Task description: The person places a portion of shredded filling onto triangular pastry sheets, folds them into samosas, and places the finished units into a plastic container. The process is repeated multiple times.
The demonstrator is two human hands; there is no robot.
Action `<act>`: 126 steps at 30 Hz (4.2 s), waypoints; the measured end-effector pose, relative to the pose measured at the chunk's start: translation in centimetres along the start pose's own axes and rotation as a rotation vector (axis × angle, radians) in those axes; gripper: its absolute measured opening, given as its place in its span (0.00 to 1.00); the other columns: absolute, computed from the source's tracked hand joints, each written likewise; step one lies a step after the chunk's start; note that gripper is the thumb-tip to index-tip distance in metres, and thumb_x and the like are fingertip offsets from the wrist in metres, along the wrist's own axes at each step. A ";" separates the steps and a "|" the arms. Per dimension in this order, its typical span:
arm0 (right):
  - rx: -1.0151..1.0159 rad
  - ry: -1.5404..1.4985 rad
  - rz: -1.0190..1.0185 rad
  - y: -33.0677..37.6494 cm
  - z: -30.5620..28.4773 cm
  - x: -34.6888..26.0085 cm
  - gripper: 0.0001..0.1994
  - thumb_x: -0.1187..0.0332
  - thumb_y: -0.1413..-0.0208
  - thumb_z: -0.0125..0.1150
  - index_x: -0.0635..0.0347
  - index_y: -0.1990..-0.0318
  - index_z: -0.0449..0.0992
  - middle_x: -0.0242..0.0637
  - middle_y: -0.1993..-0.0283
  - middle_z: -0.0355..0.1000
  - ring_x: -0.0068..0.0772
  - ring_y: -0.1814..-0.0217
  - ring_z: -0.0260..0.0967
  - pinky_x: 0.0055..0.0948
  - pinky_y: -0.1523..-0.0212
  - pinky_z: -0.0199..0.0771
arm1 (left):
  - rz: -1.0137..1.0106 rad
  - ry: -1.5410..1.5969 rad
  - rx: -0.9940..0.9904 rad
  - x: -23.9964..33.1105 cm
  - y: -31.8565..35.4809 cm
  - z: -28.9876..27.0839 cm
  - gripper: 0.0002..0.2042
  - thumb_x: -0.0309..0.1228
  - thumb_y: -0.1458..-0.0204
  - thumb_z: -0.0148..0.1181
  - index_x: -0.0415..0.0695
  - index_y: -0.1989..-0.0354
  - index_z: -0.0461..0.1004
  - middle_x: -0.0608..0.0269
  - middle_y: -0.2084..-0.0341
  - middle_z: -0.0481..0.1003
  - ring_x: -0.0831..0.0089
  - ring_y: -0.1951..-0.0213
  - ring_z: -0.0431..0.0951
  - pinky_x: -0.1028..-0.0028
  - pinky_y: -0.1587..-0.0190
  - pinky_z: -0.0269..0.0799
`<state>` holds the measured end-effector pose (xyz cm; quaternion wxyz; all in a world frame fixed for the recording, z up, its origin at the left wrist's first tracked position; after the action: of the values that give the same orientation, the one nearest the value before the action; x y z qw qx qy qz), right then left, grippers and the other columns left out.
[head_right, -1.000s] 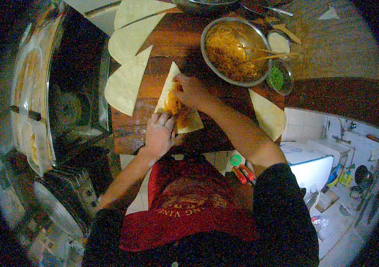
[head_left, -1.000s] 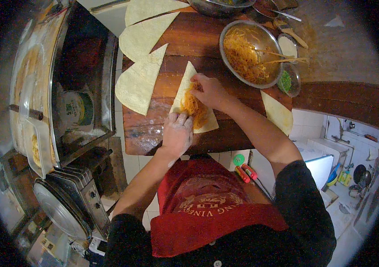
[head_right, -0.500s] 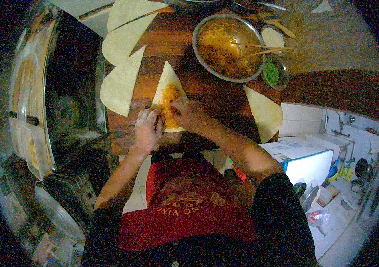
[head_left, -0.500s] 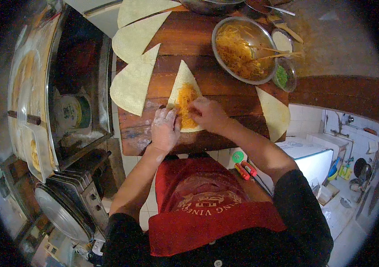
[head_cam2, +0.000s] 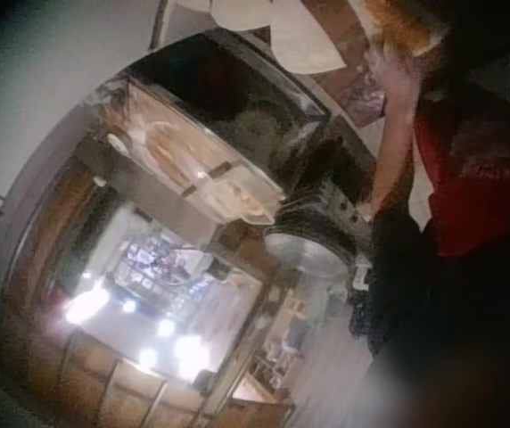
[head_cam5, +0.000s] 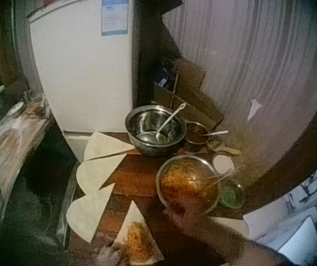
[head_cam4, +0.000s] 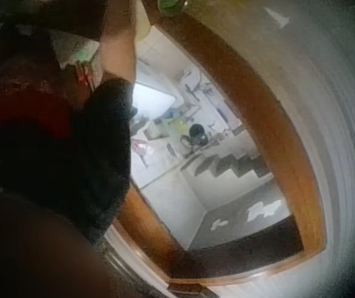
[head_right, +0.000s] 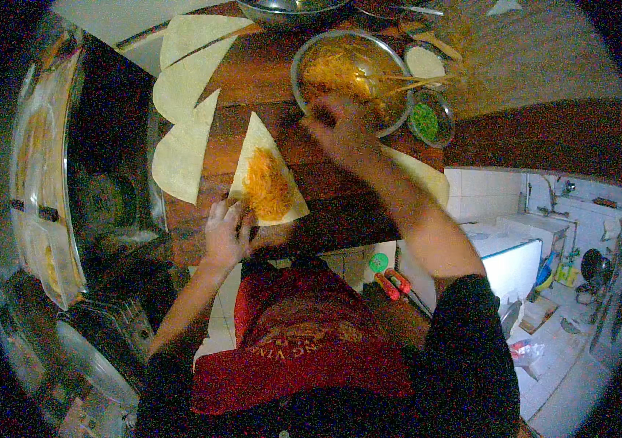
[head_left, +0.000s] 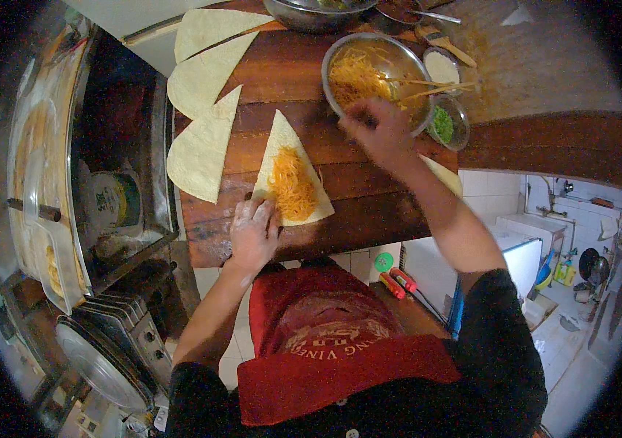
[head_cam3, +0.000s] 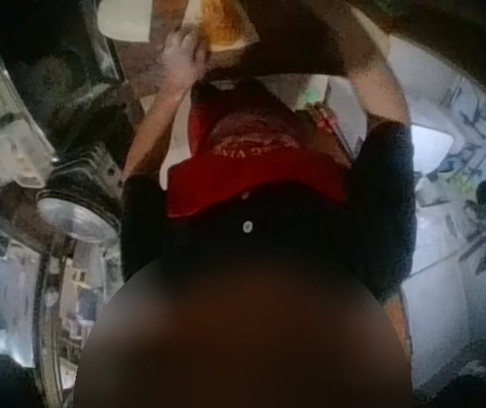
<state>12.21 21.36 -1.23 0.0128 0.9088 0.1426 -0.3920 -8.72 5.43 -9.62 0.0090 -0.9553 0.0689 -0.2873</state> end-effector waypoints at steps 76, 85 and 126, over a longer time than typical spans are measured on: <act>-0.135 0.002 0.466 15.5 11.2 7.2 0.21 0.60 0.56 0.68 0.68 0.59 0.75 0.49 0.63 0.76 0.42 0.62 0.75 0.38 0.61 0.74 | -0.718 0.275 0.010 -6.1 2.4 1.7 0.14 0.25 0.59 0.64 0.39 0.63 0.70 0.46 0.63 0.71 0.49 0.58 0.71 0.61 0.56 0.69; -0.055 -0.051 0.402 14.2 10.8 4.2 0.12 0.67 0.55 0.65 0.63 0.65 0.72 0.45 0.64 0.73 0.46 0.64 0.72 0.40 0.64 0.71 | 0.021 -0.048 0.151 2.6 1.5 0.8 0.16 0.20 0.62 0.61 0.41 0.61 0.70 0.49 0.60 0.71 0.49 0.54 0.69 0.56 0.50 0.67; -0.458 0.063 -0.516 13.9 13.3 -0.9 0.29 0.63 0.59 0.71 0.64 0.48 0.68 0.47 0.48 0.64 0.50 0.46 0.64 0.40 0.45 0.67 | 0.561 -0.296 -0.227 4.5 0.6 4.3 0.20 0.28 0.56 0.55 0.36 0.52 0.71 0.50 0.52 0.70 0.54 0.50 0.70 0.62 0.49 0.70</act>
<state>5.93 5.97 -11.03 0.1127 0.8280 0.4523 -0.3118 -2.66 4.12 -10.78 -0.0090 -0.9254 0.3586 -0.1222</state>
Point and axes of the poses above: each hand's wrist, its own y-axis away from the middle knuckle, its own z-axis out of the palm, x = y × z, the point moved 10 cm from there along -y, towards the middle knuckle
